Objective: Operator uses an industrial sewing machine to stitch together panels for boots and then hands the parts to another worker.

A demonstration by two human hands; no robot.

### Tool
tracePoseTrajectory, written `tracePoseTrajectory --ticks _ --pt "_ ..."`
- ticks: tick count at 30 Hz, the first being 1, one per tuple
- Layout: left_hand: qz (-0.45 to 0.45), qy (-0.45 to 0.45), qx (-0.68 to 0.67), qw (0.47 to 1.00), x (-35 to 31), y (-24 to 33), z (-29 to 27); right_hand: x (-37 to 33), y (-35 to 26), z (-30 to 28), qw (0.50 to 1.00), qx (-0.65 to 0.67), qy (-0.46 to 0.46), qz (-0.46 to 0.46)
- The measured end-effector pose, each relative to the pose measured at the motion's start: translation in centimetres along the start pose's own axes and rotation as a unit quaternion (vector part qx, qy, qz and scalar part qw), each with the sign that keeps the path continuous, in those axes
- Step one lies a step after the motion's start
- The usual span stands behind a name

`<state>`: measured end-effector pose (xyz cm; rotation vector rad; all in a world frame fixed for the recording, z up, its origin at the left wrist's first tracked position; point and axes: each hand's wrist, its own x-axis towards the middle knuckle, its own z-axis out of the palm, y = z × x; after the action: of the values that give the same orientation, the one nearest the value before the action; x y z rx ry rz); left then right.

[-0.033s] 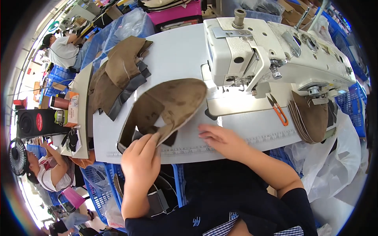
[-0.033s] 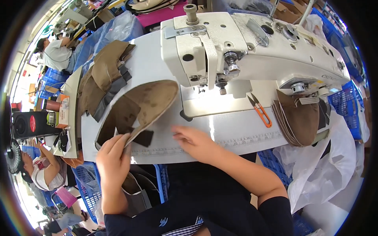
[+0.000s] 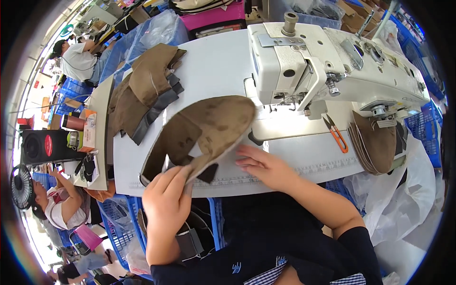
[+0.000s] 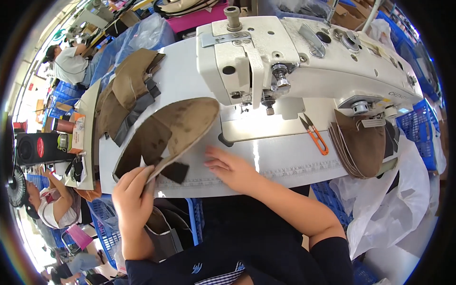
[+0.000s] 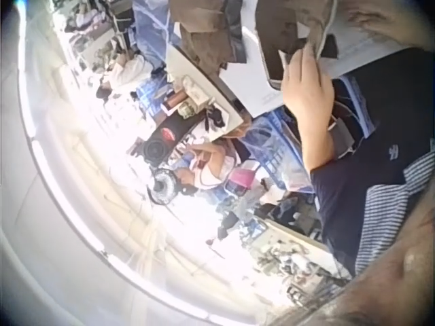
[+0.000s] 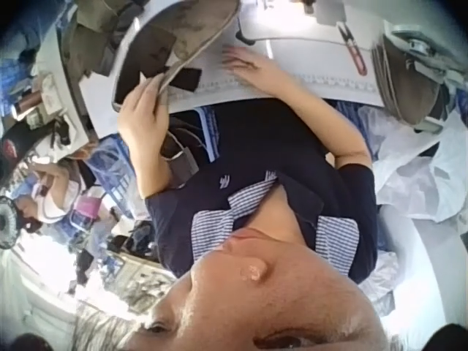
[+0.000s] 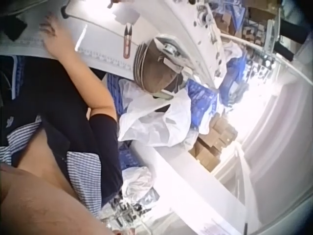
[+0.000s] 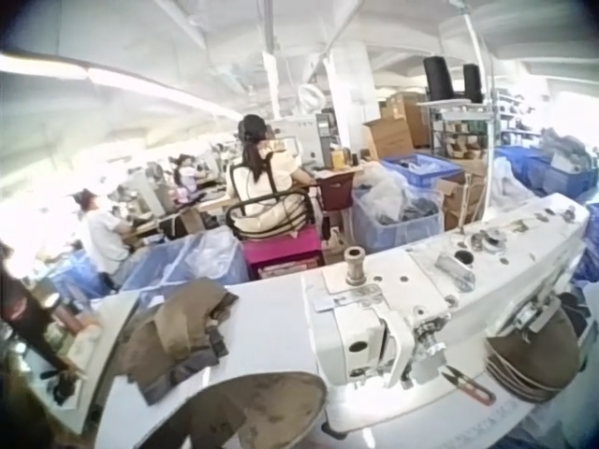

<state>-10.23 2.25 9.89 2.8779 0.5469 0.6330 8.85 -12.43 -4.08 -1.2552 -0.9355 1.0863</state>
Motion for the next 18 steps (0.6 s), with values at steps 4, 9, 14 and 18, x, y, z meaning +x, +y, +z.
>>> tracePoseTrajectory --ticks 4,9,14,18 --pt "-0.059 -0.059 -0.083 0.993 -1.8 1.6 -5.1 3.8 -1.5 3.4 0.964 0.224 -0.075 0.121" --pt "-0.041 -0.047 -0.100 0.993 -5.5 0.6 -7.2 3.7 -5.9 6.3 0.963 -0.009 -0.268 -0.034" --pt "-0.344 -0.016 -0.229 0.910 -13.0 -2.0 -6.8 4.0 -4.2 12.9 0.827 0.214 -0.508 0.112" --pt "-0.480 0.075 -0.074 0.871 -23.0 -5.2 -6.2 2.5 -3.0 12.5 0.871 0.154 -0.449 0.124"
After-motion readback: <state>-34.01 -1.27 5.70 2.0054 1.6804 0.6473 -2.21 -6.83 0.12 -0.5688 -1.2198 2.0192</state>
